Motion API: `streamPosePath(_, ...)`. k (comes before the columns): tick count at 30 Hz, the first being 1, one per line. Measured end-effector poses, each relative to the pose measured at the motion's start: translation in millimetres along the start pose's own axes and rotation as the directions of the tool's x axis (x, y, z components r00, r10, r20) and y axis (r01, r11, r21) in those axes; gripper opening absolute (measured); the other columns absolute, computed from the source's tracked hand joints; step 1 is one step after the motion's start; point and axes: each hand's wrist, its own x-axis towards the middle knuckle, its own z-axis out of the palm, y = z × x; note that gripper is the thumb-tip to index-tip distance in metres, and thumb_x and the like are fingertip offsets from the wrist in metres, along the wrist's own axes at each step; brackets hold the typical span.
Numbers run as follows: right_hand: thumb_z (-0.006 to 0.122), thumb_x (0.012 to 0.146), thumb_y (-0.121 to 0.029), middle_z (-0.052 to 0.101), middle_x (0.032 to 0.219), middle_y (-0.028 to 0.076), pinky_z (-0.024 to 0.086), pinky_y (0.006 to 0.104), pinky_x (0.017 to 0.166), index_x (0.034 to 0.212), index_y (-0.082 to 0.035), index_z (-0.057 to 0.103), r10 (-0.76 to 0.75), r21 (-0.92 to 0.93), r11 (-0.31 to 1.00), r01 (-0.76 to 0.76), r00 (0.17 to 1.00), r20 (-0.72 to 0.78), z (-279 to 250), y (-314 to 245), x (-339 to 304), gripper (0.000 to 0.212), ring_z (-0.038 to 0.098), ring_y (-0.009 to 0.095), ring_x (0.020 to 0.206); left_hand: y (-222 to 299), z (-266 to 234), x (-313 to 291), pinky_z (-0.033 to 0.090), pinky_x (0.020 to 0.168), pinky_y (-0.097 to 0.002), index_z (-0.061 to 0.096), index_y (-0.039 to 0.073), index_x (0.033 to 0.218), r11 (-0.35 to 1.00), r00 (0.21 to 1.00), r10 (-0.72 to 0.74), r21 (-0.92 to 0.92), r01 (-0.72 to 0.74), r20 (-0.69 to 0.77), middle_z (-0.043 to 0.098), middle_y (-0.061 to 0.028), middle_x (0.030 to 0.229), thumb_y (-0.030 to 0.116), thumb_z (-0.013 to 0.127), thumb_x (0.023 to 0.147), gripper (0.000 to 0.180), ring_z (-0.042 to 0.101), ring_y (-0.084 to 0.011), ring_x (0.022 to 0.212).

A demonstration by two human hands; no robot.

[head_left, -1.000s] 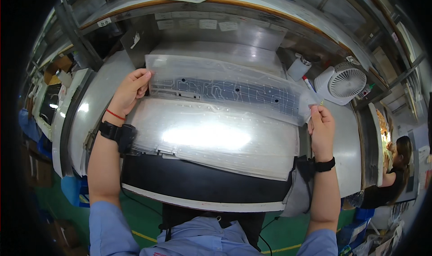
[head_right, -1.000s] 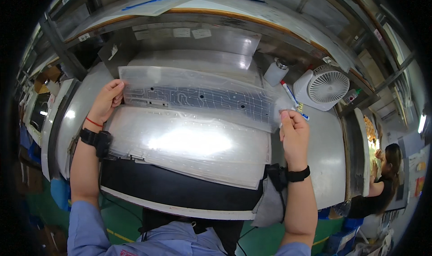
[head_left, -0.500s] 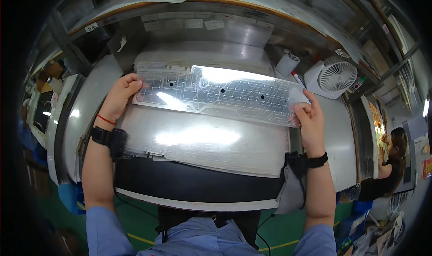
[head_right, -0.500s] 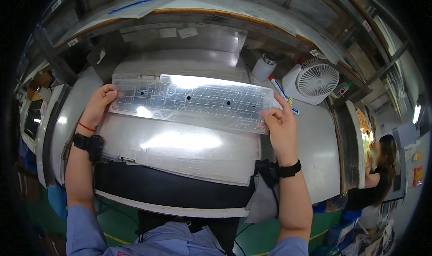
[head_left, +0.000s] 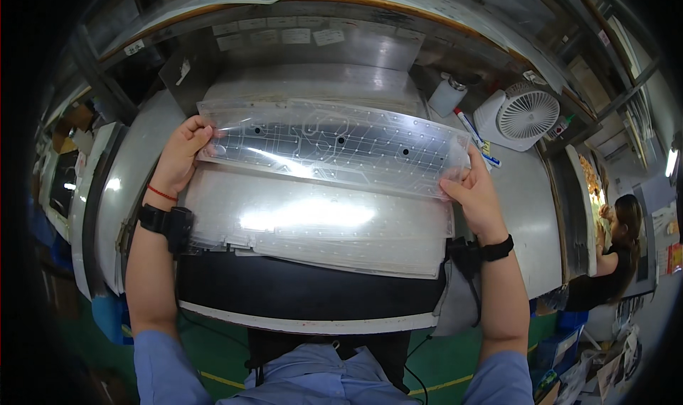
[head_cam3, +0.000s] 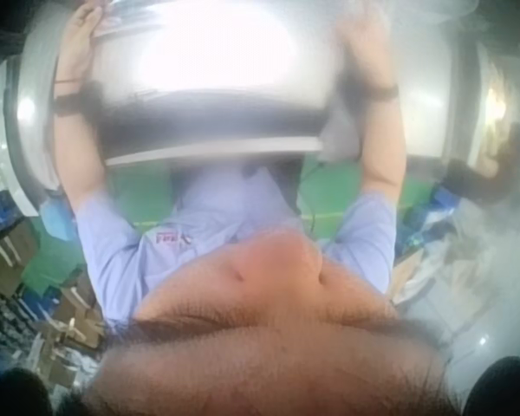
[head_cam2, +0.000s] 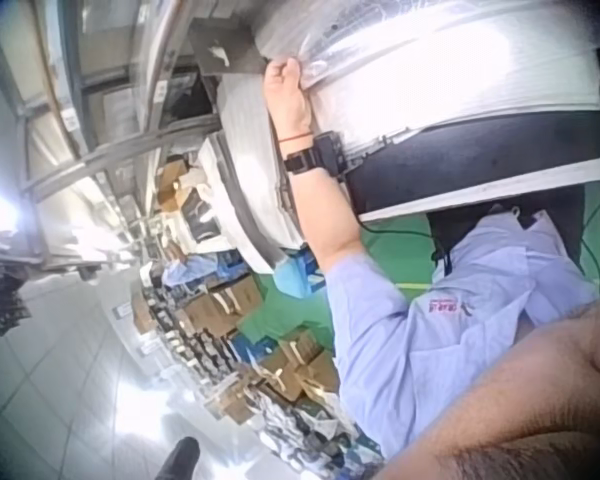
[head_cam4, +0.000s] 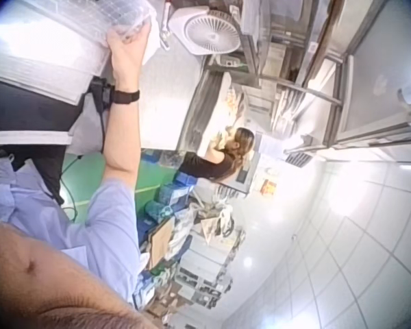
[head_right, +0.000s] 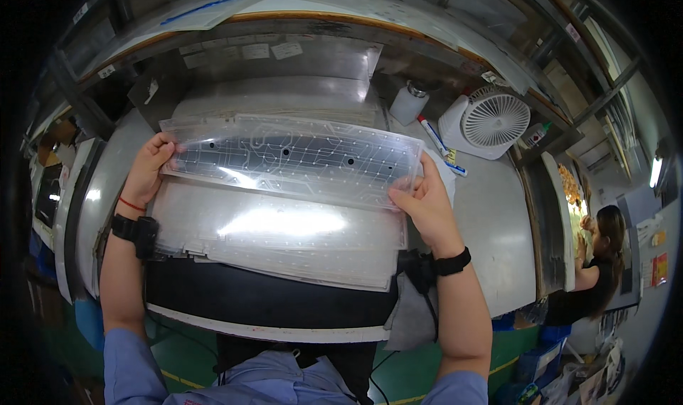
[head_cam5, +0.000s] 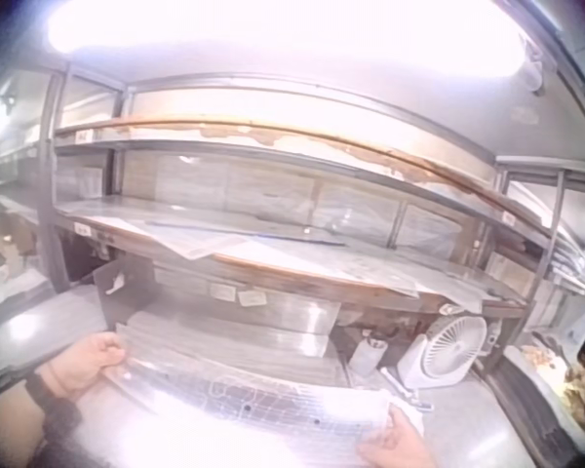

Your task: Inspecting and sorting transparent keyboard membrane layers at an industrial workstation.

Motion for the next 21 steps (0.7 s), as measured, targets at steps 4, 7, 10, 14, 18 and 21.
streamPosePath(4,0.064,0.082,0.006,0.064,0.103,0.006,0.050,0.0226,0.075,0.146,-0.001,0.028,-0.030,0.040,0.999,0.030,1.000,-0.001,6.0,-3.0,-0.6,0.074,0.062,0.011,0.085,-1.5,0.3,0.3,0.049,0.066,-0.0179,0.058,0.007,0.103,1.000,1.000,0.006,-0.005,-0.006,-0.009,0.067,-0.0027,0.096,0.012,0.053,0.099,0.008,0.056,-0.0037,0.069)
streamPosePath(7,0.062,0.082,0.006,0.064,0.106,0.006,0.050,0.0238,0.079,0.140,0.001,0.035,-0.044,0.051,0.998,0.045,0.998,-0.036,8.8,0.3,1.9,0.064,0.062,0.011,0.090,-3.1,1.1,1.3,0.049,0.066,-0.0180,0.058,0.007,0.103,1.000,1.000,0.011,0.001,-0.011,-0.008,0.067,-0.0024,0.095,0.013,0.053,0.099,0.008,0.056,-0.0036,0.068)
streamPosePath(10,0.062,0.084,0.004,0.064,0.106,0.005,0.049,0.0250,0.081,0.131,0.003,0.046,-0.023,0.039,0.999,0.023,1.000,0.012,2.5,4.1,2.3,0.050,0.061,0.011,0.092,-2.9,2.0,1.4,0.050,0.066,-0.0190,0.058,0.006,0.103,1.000,1.000,0.013,0.008,-0.013,0.004,0.067,-0.0042,0.097,0.012,0.053,0.099,0.008,0.058,-0.0051,0.068)
streamPosePath(14,0.063,0.085,0.001,0.063,0.105,0.005,0.049,0.0243,0.078,0.121,0.002,0.053,0.000,-0.052,0.999,-0.001,1.000,-0.007,4.9,2.6,3.4,0.038,0.060,0.010,0.089,-1.6,1.9,-0.3,0.050,0.067,-0.0197,0.057,0.005,0.103,1.000,1.000,0.008,0.011,-0.008,-0.003,0.067,-0.0055,0.098,0.011,0.053,0.099,0.008,0.058,-0.0064,0.069)
streamPosePath(18,0.064,0.085,0.000,0.063,0.097,0.003,0.049,0.0232,0.072,0.118,0.002,0.055,0.007,-0.051,0.999,-0.008,1.000,-0.024,-1.8,8.1,3.6,0.034,0.059,0.008,0.081,-1.5,4.3,0.4,0.050,0.067,-0.0199,0.057,0.005,0.102,1.000,1.000,0.023,0.018,-0.023,0.011,0.066,-0.0053,0.096,0.012,0.054,0.099,0.008,0.058,-0.0069,0.069)
streamPosePath(21,0.064,0.084,0.000,0.062,0.092,0.002,0.048,0.0227,0.068,0.116,0.001,0.056,-0.003,-0.075,0.997,-0.001,0.999,-0.044,-3.3,10.9,4.2,0.033,0.058,0.008,0.077,-4.2,2.5,1.7,0.050,0.067,-0.0198,0.057,0.005,0.102,0.999,0.999,0.033,0.006,-0.033,0.020,0.065,-0.0050,0.095,0.012,0.055,0.099,0.008,0.058,-0.0072,0.070)
